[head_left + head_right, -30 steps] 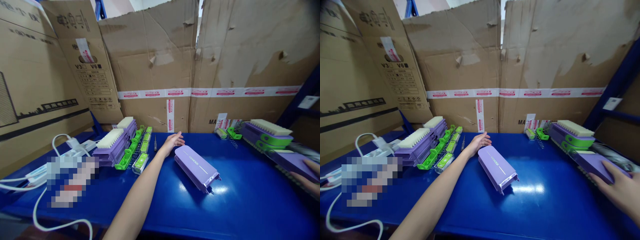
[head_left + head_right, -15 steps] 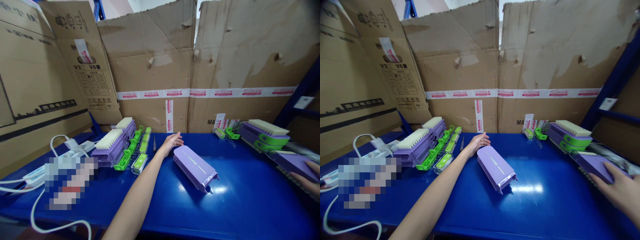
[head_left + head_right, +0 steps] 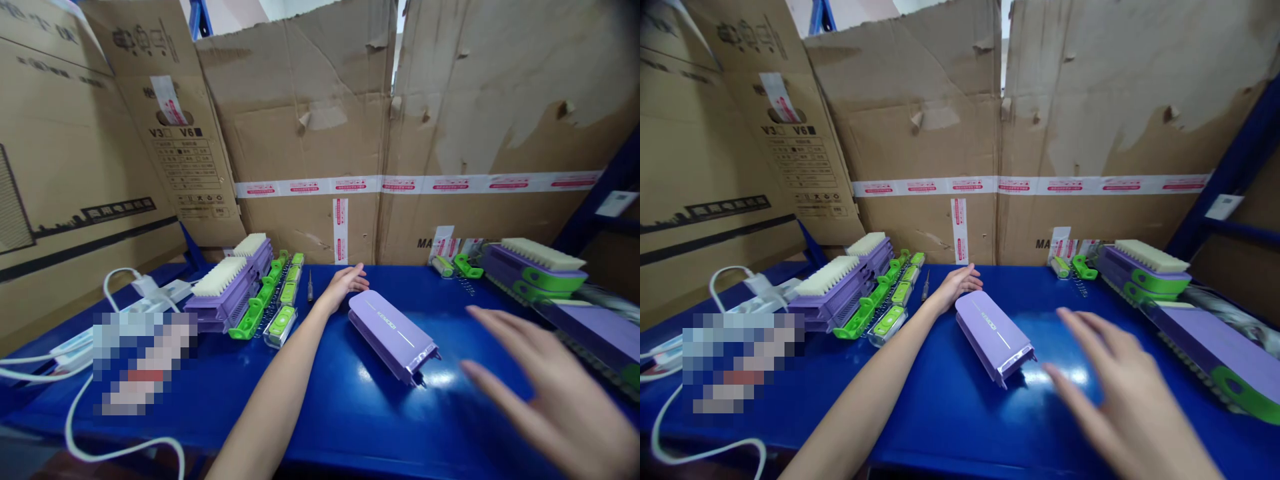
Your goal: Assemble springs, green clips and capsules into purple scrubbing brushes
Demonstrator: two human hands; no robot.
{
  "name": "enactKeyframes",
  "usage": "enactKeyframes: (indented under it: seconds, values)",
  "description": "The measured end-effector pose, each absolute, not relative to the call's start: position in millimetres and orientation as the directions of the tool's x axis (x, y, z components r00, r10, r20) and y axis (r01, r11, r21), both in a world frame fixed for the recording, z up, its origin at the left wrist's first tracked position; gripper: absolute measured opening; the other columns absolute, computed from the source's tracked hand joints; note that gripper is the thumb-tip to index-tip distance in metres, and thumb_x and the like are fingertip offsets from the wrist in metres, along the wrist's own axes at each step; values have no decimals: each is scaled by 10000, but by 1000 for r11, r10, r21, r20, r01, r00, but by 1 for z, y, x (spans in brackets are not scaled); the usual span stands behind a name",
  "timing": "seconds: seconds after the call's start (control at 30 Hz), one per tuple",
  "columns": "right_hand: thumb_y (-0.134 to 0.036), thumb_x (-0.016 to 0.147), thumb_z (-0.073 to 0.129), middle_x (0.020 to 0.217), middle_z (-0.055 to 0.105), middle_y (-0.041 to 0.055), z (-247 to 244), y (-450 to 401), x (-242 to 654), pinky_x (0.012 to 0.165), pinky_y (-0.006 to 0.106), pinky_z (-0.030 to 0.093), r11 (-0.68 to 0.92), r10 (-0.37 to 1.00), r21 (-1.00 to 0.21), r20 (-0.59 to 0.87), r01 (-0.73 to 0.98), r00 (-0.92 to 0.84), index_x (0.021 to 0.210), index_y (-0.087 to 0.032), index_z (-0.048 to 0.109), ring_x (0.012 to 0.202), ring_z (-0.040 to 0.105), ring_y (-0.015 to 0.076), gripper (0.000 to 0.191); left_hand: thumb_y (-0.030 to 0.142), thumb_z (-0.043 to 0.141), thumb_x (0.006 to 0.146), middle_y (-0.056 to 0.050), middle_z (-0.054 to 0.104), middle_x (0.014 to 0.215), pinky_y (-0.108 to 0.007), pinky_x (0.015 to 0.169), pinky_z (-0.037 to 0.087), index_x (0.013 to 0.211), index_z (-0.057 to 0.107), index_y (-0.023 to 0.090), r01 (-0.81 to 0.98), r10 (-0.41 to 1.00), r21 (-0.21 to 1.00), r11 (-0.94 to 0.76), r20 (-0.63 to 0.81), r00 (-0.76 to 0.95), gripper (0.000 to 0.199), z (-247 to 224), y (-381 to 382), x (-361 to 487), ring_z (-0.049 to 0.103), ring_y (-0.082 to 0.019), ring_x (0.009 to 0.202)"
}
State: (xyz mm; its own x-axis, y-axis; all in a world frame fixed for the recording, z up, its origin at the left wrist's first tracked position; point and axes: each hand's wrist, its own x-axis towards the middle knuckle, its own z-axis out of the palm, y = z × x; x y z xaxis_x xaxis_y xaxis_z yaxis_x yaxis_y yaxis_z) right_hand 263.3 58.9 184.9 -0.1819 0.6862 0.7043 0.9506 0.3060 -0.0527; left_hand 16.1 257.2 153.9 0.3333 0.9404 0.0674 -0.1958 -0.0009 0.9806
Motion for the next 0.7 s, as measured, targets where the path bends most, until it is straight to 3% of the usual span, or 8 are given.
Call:
enactKeyframes:
  seconds: [0.1, 0.23, 0.37, 0.57, 0.7]
  values:
    - [-505, 832, 458, 1248, 522, 109, 178, 63, 205, 797, 446, 474, 452, 713, 14, 595, 892, -371, 1369, -315, 374, 1075, 513, 299, 576, 587, 621, 700, -70, 652, 710, -275, 674, 456, 855, 583, 122, -185, 945, 983, 13, 48, 324, 491, 155, 257, 16, 633, -158, 653]
    - [-365, 871, 428, 1263, 513, 124, 170, 110, 183, 789, 414, 455, 444, 760, 50, 507, 894, -406, 1276, -254, 506, 1026, 518, 276, 427, 602, 597, 707, -66, 657, 751, -243, 632, 423, 855, 608, 129, -163, 964, 987, 5, 39, 264, 496, 156, 258, 16, 615, -150, 678]
    - [-339, 866, 445, 1292, 499, 123, 168, 167, 196, 869, 438, 410, 389, 787, 46, 504, 920, -357, 1290, -250, 500, 1140, 449, 295, 437, 588, 601, 708, -33, 642, 764, -220, 623, 402, 842, 629, 136, -208, 968, 973, -102, 145, 204, 471, 152, 260, 15, 576, -126, 680]
    - [-200, 856, 421, 1274, 492, 124, 159, 214, 196, 893, 434, 388, 271, 811, -8, 540, 963, -224, 1272, -284, 523, 1159, 419, 280, 437, 521, 668, 681, -60, 654, 892, -255, 700, 467, 951, 593, 160, -232, 965, 968, -92, 144, 218, 457, 154, 265, 6, 615, -145, 779]
    - [-105, 817, 411, 1320, 426, 153, 152, 227, 189, 881, 460, 384, 96, 804, -93, 595, 991, -22, 1237, -282, 559, 1180, 393, 316, 479, 574, 596, 723, -19, 610, 570, -236, 533, 453, 955, 550, 151, -88, 989, 993, -81, 91, 120, 484, 156, 270, -7, 570, -123, 485]
